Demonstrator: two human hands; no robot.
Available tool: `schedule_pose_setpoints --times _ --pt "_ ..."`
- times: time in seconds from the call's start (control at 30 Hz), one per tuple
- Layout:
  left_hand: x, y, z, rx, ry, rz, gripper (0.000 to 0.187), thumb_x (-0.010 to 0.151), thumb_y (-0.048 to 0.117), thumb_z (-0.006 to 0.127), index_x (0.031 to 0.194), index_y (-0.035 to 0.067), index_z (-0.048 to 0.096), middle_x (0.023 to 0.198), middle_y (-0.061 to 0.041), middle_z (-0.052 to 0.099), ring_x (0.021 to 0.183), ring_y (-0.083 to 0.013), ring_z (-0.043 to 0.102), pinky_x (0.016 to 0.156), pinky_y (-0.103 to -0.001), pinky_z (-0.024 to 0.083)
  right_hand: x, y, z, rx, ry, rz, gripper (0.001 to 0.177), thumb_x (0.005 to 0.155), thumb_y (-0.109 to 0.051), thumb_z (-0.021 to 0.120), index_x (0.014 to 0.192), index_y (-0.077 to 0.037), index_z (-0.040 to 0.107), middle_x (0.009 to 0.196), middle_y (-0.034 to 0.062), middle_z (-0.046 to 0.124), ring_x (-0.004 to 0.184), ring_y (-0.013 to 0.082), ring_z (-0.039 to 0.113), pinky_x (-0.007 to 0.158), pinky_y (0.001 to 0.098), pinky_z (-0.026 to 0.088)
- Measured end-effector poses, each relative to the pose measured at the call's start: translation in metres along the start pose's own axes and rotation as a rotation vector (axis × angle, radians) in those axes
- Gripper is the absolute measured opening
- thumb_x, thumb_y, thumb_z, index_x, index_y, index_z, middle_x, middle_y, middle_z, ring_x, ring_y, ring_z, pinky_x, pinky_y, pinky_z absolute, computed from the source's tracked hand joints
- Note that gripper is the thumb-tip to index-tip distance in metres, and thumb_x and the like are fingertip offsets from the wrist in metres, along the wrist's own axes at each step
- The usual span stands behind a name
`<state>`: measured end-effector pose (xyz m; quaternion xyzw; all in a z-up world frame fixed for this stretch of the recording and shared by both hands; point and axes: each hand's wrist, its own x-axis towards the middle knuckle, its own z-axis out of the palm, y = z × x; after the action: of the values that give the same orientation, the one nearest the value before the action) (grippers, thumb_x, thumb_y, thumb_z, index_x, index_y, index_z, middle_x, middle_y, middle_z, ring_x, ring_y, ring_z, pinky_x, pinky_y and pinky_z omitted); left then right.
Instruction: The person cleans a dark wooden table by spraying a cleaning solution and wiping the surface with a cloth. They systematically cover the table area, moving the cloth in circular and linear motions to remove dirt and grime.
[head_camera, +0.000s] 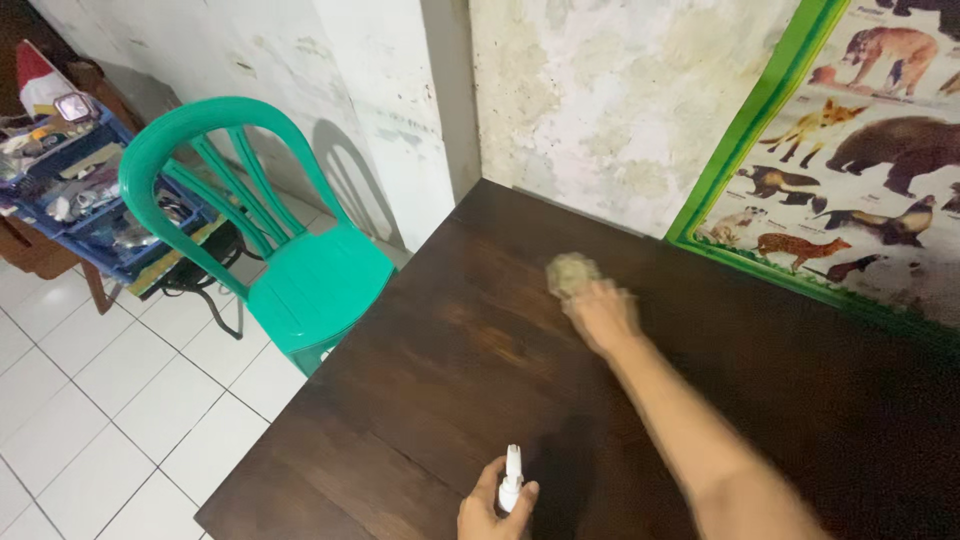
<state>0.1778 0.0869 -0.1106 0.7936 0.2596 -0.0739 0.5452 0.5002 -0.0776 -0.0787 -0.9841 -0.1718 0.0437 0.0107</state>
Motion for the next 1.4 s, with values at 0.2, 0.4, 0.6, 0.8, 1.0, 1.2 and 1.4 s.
schedule_pose_setpoints --times 0.2,0.4,0.6,0.8,1.0,1.2,1.4 --pt "-0.008 0.002 0.012 0.058 -0.101 -0.093 0.069 0.08 0.044 0.078 0.138 0.012 0.058 0.103 -0.014 0.08 0.105 -0.0222 0.078 0.102 -0.036 0.055 -0.086 0.255 0.028 0.117 0.253 0.65 0.052 0.099 -0.045 0.057 0.143 -0.017 0.06 0.132 0.0269 0.059 0.113 0.0499 0.059 0.094 0.0648 0.047" --pt "-0.062 0.021 0.026 -0.027 -0.08 -0.006 0.066 0.078 0.038 0.078 0.135 0.01 0.061 0.105 -0.016 0.08 0.104 -0.0239 0.079 0.097 -0.035 0.056 -0.161 0.213 0.053 0.108 0.084 0.648 0.039 0.107 -0.044 0.049 0.136 -0.029 0.071 0.142 0.0207 0.056 0.131 0.0403 0.054 0.115 0.0612 0.039" --pt "-0.114 0.007 0.024 0.047 0.014 0.04 0.068 0.078 0.043 0.081 0.136 0.013 0.065 0.104 -0.014 0.079 0.104 -0.0232 0.079 0.096 -0.036 0.056 -0.292 -0.003 0.072 0.149 0.179 -0.247 0.041 0.091 -0.009 0.059 0.131 -0.012 0.066 0.125 0.0191 0.059 0.099 0.0291 0.061 0.088 0.0444 0.053" --pt "-0.172 -0.011 0.017 0.044 0.141 0.129 0.061 0.076 0.036 0.079 0.128 0.007 0.066 0.111 -0.015 0.079 0.109 -0.0265 0.076 0.094 -0.037 0.056 -0.43 -0.075 0.093 0.227 0.134 -0.561 0.028 0.098 -0.01 0.055 0.123 -0.012 0.067 0.119 0.0154 0.065 0.104 0.0287 0.063 0.093 0.0473 0.053" --pt "-0.226 0.004 0.03 0.054 0.079 0.037 0.058 0.082 0.04 0.076 0.131 0.011 0.064 0.107 -0.015 0.079 0.103 -0.0263 0.078 0.092 -0.037 0.056 -0.433 0.022 0.069 -0.033 -0.137 -0.306 0.02 0.098 -0.015 0.056 0.114 -0.009 0.066 0.11 0.014 0.067 0.106 0.0281 0.062 0.086 0.0495 0.054" --pt "-0.262 0.005 0.047 0.048 0.106 0.068 0.054 0.081 0.044 0.076 0.127 0.016 0.068 0.095 -0.013 0.08 0.093 -0.0271 0.079 0.086 -0.039 0.058 -0.417 0.211 0.04 -0.241 -0.082 0.259 0.03 0.098 -0.021 0.056 0.12 -0.031 0.074 0.13 0.0019 0.063 0.104 0.021 0.062 0.09 0.0414 0.056" --pt "-0.283 -0.013 0.045 0.065 0.07 0.022 0.056 0.081 0.043 0.075 0.129 0.016 0.065 0.102 -0.013 0.08 0.1 -0.0272 0.078 0.089 -0.038 0.058 -0.417 0.193 0.063 -0.019 0.062 0.366 0.031 0.107 -0.029 0.048 0.121 -0.029 0.076 0.14 -0.0014 0.061 0.118 0.0287 0.055 0.108 0.0506 0.044"
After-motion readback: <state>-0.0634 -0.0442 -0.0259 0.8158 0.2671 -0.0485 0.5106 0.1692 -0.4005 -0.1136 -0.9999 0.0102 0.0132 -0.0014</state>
